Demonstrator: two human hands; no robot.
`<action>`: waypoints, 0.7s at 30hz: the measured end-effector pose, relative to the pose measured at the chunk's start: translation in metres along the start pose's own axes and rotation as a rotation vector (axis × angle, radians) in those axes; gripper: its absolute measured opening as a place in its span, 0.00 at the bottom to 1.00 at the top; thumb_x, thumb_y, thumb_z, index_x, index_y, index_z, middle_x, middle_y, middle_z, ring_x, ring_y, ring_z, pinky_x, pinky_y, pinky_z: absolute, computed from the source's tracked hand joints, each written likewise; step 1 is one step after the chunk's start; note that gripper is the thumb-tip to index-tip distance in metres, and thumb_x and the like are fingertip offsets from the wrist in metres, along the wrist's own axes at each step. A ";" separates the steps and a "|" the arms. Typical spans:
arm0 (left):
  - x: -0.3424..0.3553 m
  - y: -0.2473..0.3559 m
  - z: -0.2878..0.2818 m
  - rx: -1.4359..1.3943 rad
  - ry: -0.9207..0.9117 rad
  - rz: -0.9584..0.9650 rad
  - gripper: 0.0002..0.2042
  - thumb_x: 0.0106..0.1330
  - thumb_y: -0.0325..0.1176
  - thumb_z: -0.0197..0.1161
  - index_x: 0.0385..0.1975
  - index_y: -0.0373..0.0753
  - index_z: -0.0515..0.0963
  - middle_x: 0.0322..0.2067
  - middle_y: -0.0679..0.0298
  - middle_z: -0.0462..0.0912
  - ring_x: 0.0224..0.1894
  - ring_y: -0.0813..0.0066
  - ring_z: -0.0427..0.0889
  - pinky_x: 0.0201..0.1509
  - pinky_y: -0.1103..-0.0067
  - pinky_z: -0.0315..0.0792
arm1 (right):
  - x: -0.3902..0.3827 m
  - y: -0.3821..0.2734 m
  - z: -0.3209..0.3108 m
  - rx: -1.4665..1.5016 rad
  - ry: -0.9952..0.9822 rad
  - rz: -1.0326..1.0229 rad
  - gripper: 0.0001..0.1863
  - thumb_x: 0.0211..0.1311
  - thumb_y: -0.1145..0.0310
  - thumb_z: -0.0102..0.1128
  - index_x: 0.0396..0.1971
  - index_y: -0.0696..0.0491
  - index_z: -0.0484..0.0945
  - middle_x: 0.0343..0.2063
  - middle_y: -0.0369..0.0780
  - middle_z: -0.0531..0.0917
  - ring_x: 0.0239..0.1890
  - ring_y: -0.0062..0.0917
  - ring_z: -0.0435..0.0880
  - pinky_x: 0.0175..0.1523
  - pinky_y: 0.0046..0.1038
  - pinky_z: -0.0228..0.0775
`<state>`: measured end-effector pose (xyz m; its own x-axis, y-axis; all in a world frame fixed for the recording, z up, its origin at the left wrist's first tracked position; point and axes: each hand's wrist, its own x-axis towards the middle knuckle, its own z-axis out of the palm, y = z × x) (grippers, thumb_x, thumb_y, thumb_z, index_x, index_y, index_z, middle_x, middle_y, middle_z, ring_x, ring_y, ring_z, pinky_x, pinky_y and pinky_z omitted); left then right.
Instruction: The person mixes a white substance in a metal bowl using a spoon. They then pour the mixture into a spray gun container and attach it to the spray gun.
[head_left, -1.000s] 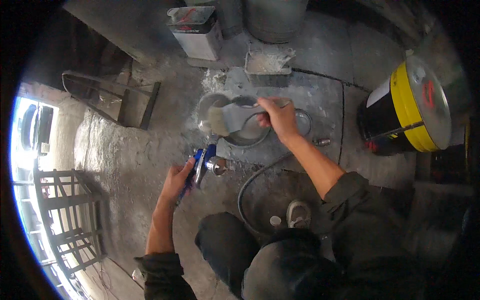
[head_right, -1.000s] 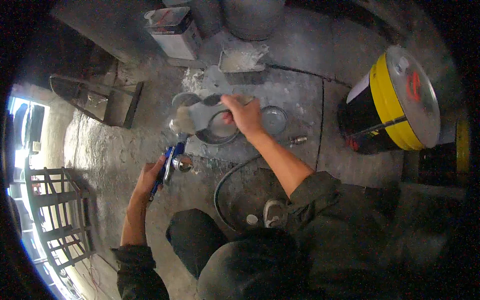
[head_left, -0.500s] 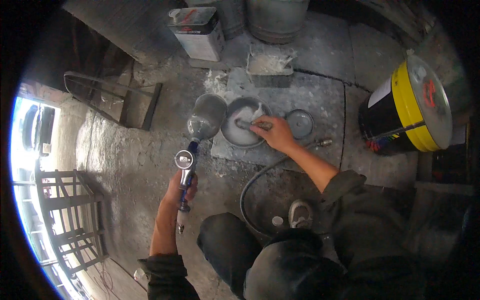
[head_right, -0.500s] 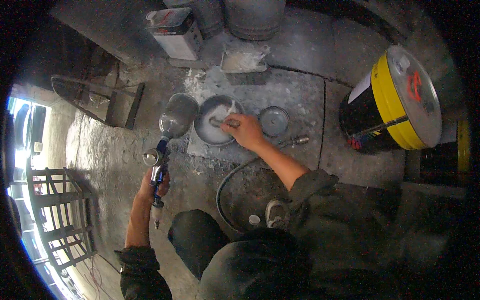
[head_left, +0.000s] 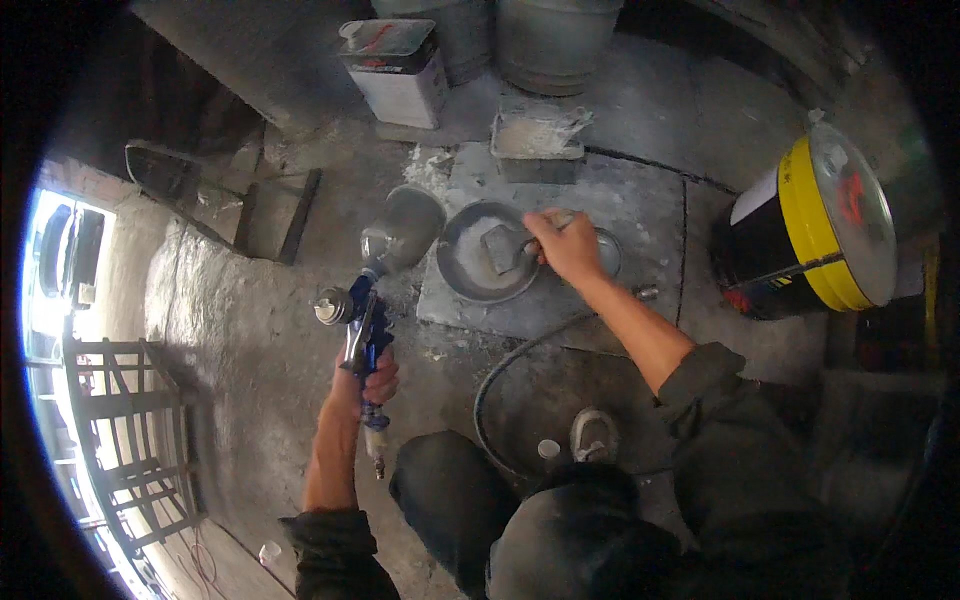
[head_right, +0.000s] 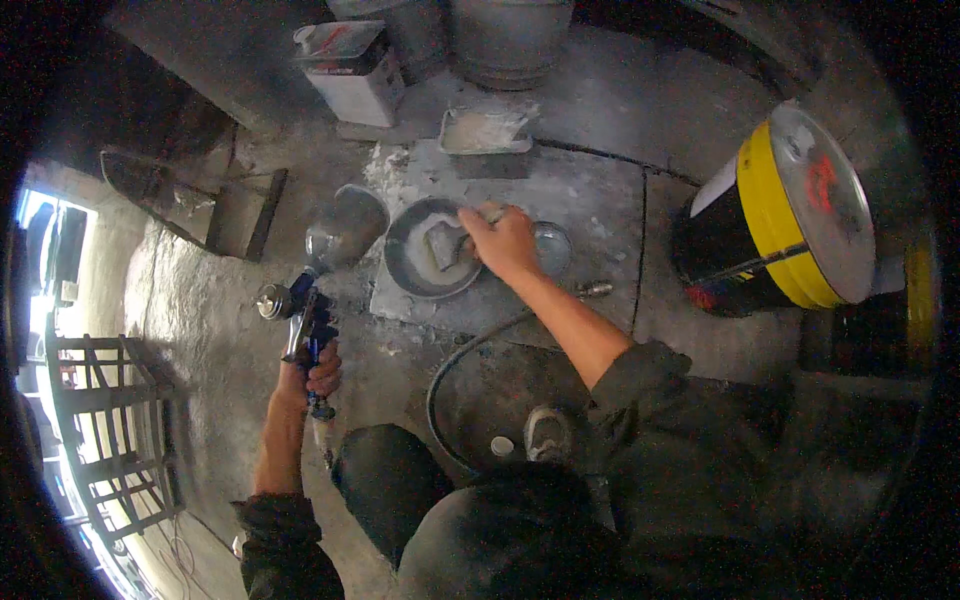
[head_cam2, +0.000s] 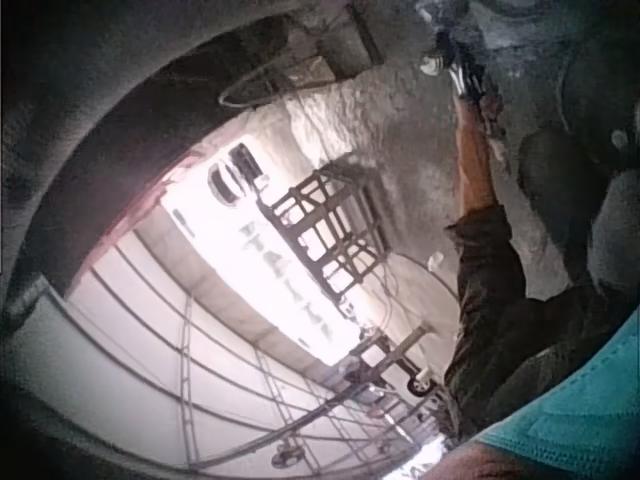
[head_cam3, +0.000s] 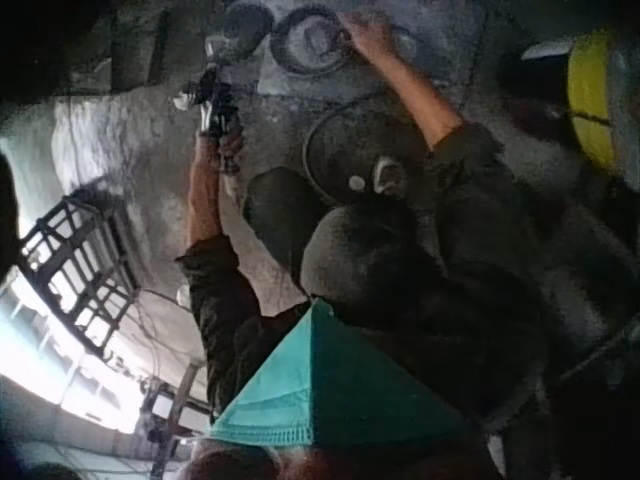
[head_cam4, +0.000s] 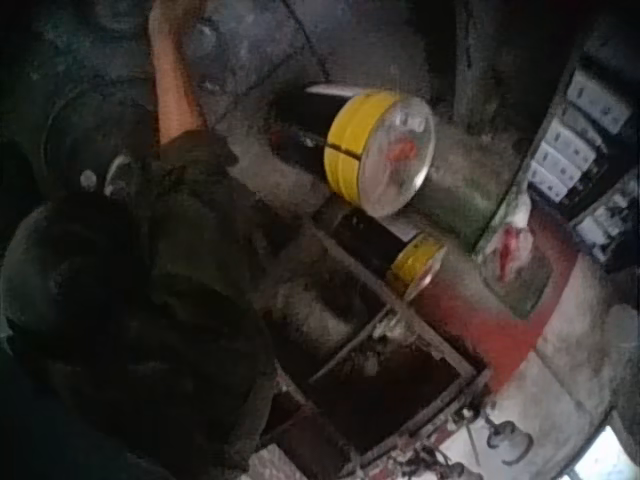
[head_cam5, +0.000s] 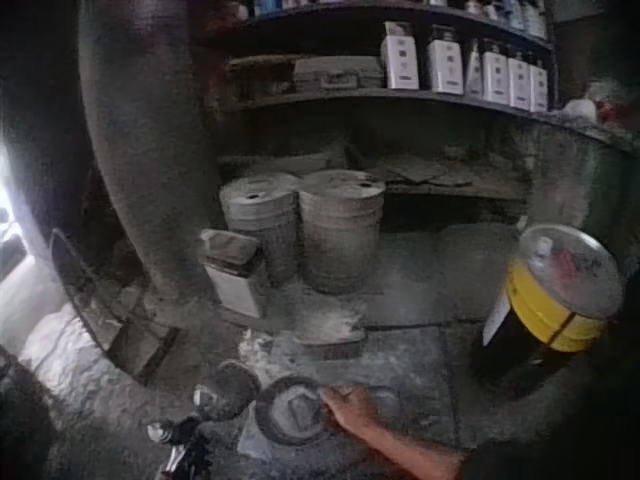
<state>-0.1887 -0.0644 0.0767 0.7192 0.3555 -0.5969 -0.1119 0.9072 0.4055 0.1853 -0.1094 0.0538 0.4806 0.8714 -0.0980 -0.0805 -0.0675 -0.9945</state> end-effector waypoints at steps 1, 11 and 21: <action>-0.003 -0.001 -0.005 -0.001 0.011 0.022 0.28 0.68 0.63 0.43 0.22 0.42 0.70 0.10 0.69 0.63 0.08 0.79 0.57 0.10 0.80 0.52 | 0.000 0.003 0.000 -0.045 0.032 0.028 0.15 0.63 0.59 0.63 0.30 0.57 0.83 0.18 0.35 0.82 0.18 0.16 0.78 0.25 0.22 0.68; 0.021 0.008 0.024 0.370 0.460 0.247 0.31 0.67 0.69 0.47 0.20 0.44 0.69 0.11 0.69 0.68 0.09 0.79 0.64 0.13 0.80 0.58 | -0.003 0.028 0.010 -0.607 -0.178 -0.168 0.20 0.56 0.51 0.69 0.34 0.54 0.84 0.27 0.43 0.86 0.34 0.36 0.86 0.41 0.31 0.75; 0.054 0.005 0.030 0.574 0.766 0.369 0.26 0.64 0.59 0.62 0.22 0.38 0.72 0.17 0.65 0.74 0.16 0.79 0.71 0.19 0.80 0.64 | -0.005 -0.018 0.017 0.165 0.075 0.268 0.15 0.58 0.57 0.66 0.30 0.55 0.80 0.18 0.40 0.82 0.14 0.16 0.73 0.19 0.20 0.58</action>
<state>-0.1296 -0.0476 0.0669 0.0532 0.8213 -0.5680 0.2517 0.5394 0.8036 0.1699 -0.1047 0.0728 0.4862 0.7944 -0.3640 -0.3504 -0.2044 -0.9140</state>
